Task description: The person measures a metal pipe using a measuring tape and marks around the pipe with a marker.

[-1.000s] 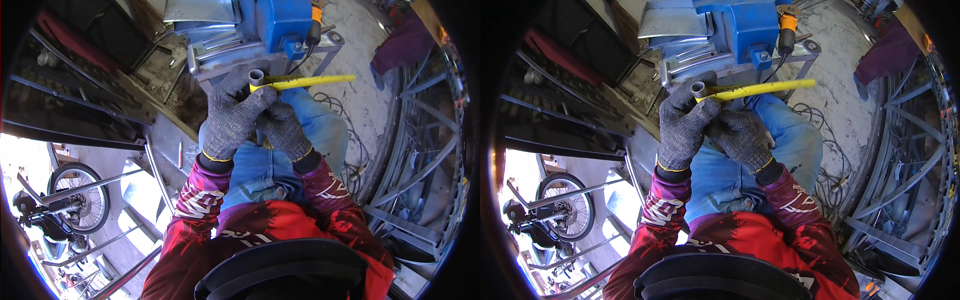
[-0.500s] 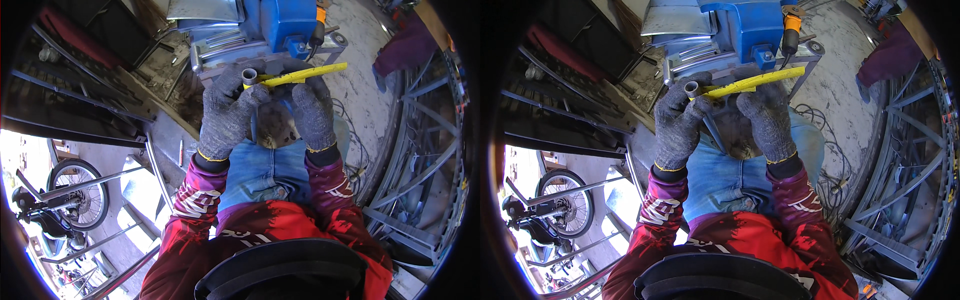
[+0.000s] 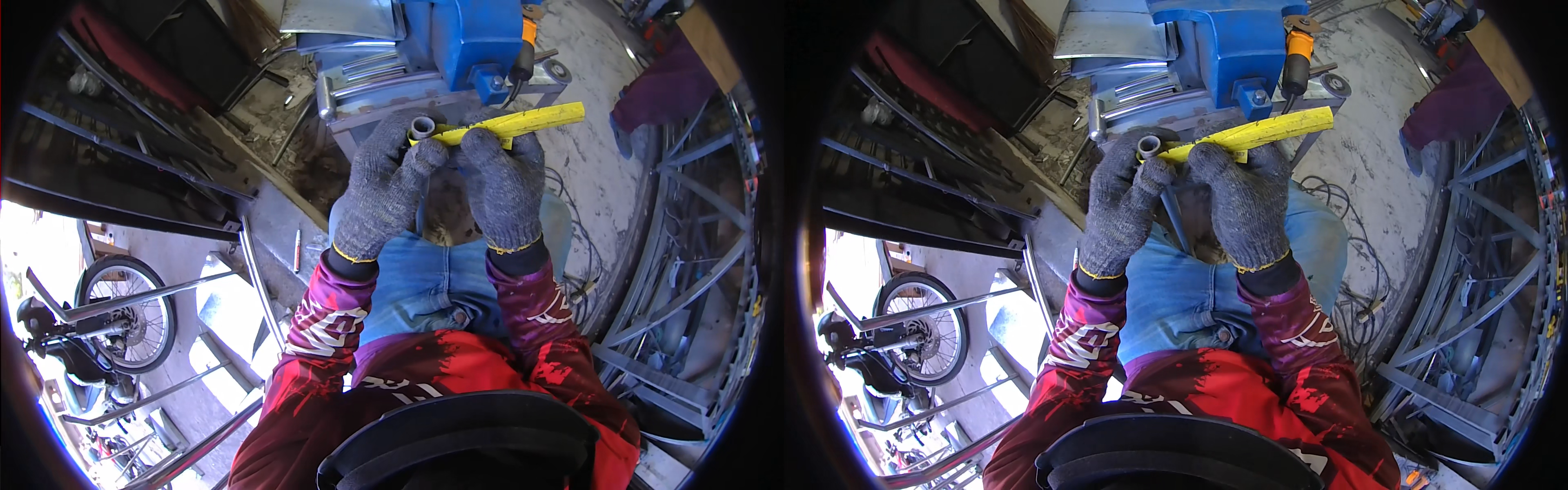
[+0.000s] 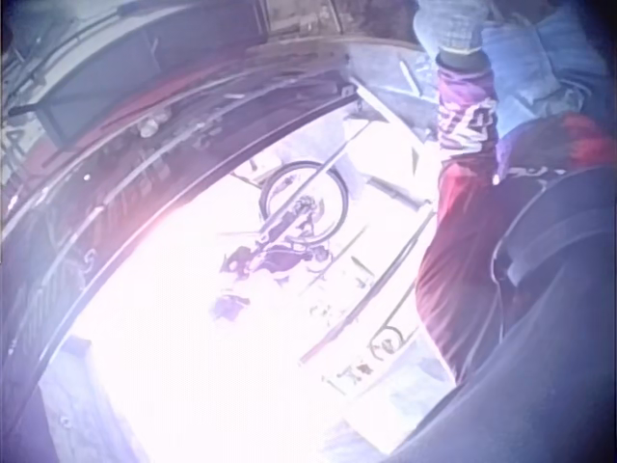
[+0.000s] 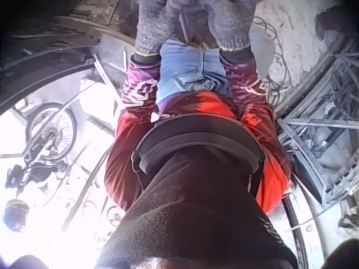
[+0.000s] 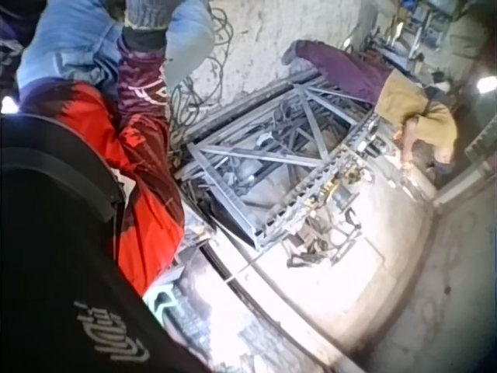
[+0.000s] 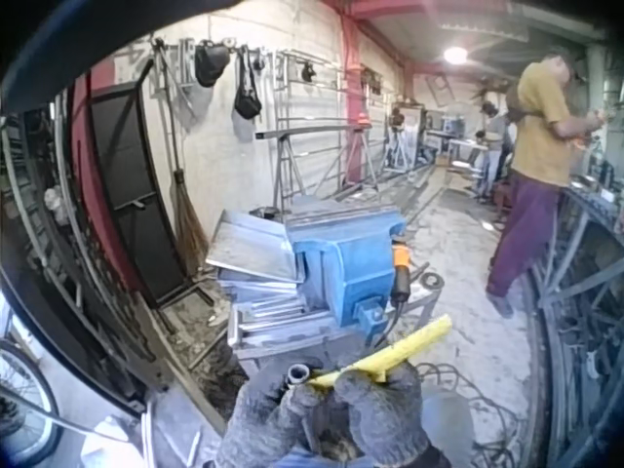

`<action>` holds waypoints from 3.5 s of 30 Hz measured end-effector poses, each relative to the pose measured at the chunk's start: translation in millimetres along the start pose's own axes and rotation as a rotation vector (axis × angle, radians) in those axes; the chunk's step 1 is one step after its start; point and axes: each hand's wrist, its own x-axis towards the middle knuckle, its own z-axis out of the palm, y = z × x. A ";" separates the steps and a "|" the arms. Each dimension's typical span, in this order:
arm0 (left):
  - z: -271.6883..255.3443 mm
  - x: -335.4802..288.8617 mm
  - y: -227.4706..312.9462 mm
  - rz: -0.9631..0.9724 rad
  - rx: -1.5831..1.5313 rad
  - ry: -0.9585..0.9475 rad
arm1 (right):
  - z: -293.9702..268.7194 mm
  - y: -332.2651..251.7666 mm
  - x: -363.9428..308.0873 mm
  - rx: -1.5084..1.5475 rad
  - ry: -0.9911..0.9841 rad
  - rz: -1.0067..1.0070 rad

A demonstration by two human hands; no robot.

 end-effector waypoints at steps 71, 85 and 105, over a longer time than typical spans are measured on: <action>53.1 33.6 13.4 0.046 -0.185 0.136 | -49.7 -38.9 6.0 -0.562 0.126 -0.402; 66.9 34.6 1.0 0.042 -0.331 0.029 | -27.7 -89.0 17.6 -0.643 -0.200 -0.252; 58.7 39.5 -5.4 -0.424 -0.829 0.165 | -11.2 -99.6 16.5 -0.760 -0.273 -0.400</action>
